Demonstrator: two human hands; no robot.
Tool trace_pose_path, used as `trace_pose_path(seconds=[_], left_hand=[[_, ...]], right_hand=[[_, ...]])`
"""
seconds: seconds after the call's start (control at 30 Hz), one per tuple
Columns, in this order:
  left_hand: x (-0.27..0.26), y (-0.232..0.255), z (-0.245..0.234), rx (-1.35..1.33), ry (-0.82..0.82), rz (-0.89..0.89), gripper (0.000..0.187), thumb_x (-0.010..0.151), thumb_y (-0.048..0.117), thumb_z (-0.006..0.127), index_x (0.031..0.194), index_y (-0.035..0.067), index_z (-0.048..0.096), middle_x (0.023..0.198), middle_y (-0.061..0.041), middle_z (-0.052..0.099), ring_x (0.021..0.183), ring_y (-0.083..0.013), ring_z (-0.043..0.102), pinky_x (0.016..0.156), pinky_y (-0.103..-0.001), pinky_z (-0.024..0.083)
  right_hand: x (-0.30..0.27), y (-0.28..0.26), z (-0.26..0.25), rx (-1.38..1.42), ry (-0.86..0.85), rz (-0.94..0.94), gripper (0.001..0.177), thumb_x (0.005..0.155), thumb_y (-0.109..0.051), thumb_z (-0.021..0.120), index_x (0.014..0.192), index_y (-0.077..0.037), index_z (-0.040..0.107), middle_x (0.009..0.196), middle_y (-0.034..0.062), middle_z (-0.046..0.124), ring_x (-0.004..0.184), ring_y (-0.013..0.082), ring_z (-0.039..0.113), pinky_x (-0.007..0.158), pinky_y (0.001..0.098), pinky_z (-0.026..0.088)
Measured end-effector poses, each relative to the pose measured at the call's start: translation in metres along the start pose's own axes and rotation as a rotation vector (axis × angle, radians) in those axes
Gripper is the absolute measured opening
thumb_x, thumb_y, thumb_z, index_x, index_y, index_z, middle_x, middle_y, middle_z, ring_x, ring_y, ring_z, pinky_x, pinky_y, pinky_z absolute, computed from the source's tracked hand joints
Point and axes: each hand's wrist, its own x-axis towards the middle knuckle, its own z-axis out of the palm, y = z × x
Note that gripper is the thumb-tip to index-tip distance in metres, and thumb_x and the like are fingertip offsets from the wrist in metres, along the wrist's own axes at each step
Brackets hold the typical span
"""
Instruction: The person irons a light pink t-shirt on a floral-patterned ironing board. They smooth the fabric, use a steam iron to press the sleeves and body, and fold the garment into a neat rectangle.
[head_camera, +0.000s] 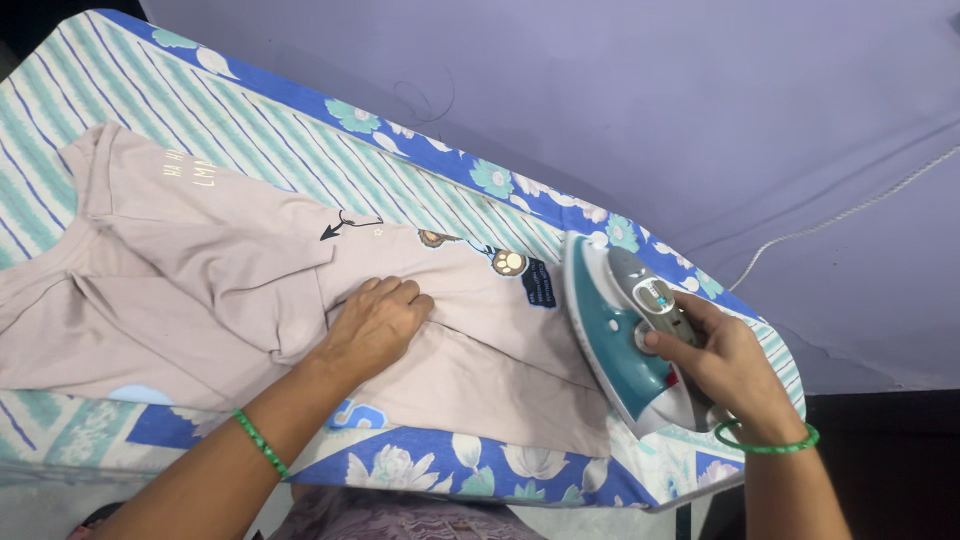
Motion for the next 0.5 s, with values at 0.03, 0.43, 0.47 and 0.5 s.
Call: trace_pose_path(seconds=[0.03, 0.43, 0.47, 0.5], left_hand=[[0.002, -0.001, 0.001, -0.006, -0.015, -0.001, 0.013, 0.08, 0.003, 0.062, 0.089, 0.007, 0.071, 0.089, -0.011, 0.068, 0.093, -0.0294, 0.066, 0.083, -0.044, 0.051], [0.024, -0.059, -0.023, -0.003, 0.081, -0.081, 0.015, 0.086, 0.012, 0.063, 0.099, 0.011, 0.072, 0.094, -0.01, 0.069, 0.093, -0.0317, 0.066, 0.085, -0.046, 0.05], [0.025, -0.07, -0.03, 0.052, 0.045, -0.145, 0.015, 0.089, 0.014, 0.063, 0.101, 0.012, 0.072, 0.098, -0.008, 0.069, 0.096, -0.0303, 0.065, 0.088, -0.045, 0.049], [0.025, -0.077, -0.036, 0.079, 0.035, -0.167, 0.018, 0.086, 0.015, 0.064, 0.102, 0.014, 0.072, 0.1, -0.009, 0.068, 0.099, -0.0306, 0.063, 0.09, -0.047, 0.047]], right_hand=[[-0.004, -0.006, 0.001, -0.048, -0.024, 0.009, 0.068, 0.071, -0.02, 0.083, 0.133, 0.0, 0.064, 0.097, 0.0157, 0.079, 0.081, 0.0193, 0.075, 0.073, 0.0304, 0.058], [0.004, -0.019, 0.037, 0.057, -0.487, 0.0, 0.062, 0.069, -0.003, 0.081, 0.129, 0.001, 0.068, 0.097, 0.0136, 0.083, 0.078, 0.0155, 0.076, 0.072, 0.0264, 0.06], [0.004, -0.021, 0.035, 0.12, -0.502, -0.025, 0.061, 0.069, -0.002, 0.08, 0.129, 0.003, 0.068, 0.098, 0.0137, 0.083, 0.08, 0.0147, 0.077, 0.073, 0.0264, 0.061], [0.003, -0.025, 0.034, 0.182, -0.518, -0.049, 0.061, 0.069, -0.001, 0.08, 0.129, 0.005, 0.068, 0.1, 0.0139, 0.083, 0.083, 0.014, 0.077, 0.075, 0.0263, 0.061]])
